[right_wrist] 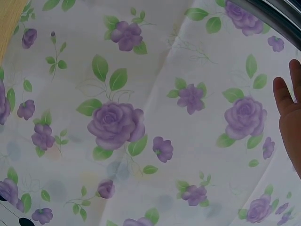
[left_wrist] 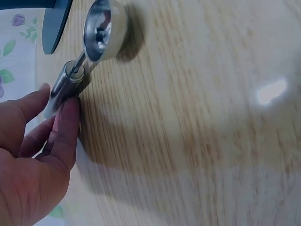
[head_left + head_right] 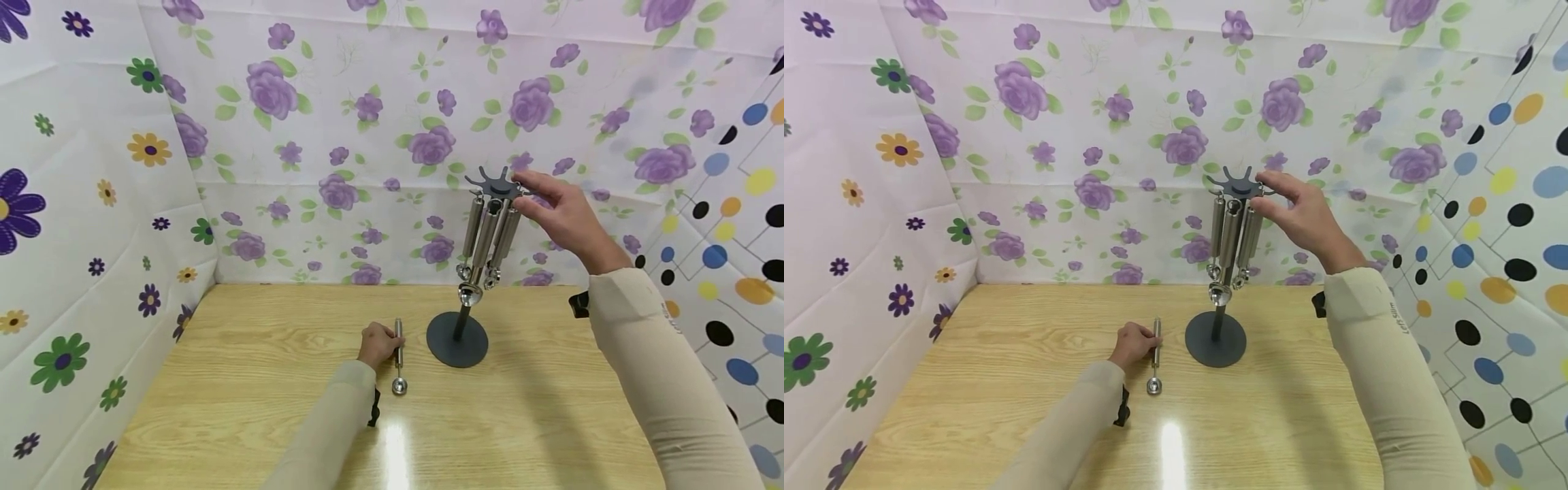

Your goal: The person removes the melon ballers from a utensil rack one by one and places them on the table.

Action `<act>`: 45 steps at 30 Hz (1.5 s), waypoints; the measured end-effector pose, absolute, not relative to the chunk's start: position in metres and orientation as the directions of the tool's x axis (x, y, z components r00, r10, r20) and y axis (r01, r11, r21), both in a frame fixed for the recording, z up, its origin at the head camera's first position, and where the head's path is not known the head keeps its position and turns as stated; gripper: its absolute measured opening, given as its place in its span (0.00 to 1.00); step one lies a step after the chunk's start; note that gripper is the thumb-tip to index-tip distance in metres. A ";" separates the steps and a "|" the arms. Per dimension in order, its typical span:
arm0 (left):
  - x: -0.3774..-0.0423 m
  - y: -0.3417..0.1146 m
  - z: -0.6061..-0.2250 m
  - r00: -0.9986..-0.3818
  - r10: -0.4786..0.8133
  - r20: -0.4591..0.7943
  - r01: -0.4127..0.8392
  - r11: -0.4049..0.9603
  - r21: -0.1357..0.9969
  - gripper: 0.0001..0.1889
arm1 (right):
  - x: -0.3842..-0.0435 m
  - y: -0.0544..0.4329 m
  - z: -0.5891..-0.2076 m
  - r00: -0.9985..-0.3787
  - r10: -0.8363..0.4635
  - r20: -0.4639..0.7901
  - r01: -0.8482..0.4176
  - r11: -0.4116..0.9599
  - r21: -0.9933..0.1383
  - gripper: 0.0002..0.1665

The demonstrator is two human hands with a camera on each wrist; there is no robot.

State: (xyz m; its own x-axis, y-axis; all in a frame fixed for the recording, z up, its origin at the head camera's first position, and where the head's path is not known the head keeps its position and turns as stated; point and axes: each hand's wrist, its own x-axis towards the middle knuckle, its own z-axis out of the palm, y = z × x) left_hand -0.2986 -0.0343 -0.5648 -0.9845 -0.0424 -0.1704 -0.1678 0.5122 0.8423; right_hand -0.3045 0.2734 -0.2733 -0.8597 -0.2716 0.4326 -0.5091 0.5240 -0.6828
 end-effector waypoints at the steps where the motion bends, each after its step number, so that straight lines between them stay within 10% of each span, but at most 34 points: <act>1: -0.298 -0.035 -0.564 -0.985 -0.041 -0.167 -0.164 0.519 0.839 0.08 | -0.304 0.273 -0.273 -0.860 -0.272 0.433 -0.509 0.524 -0.682 0.30; 31: -0.300 -0.002 -0.438 -0.962 0.270 -0.023 0.020 0.155 0.988 0.18 | -0.299 0.279 -0.274 -0.901 -0.234 0.364 -0.428 0.617 -0.661 0.34; 45: -0.309 0.009 -0.351 -0.930 0.312 0.195 0.259 0.177 0.949 0.18 | -0.307 0.276 -0.252 -0.847 -0.437 0.301 -0.522 0.584 -0.622 0.35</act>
State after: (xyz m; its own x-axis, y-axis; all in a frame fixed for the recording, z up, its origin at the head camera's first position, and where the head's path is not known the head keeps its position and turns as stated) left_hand -0.3092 0.0086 -0.3509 -0.9296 0.3124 0.1954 0.2592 0.1773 0.9494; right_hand -0.3075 0.2764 -0.2519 -0.8474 -0.4372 0.3012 -0.5221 0.5837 -0.6218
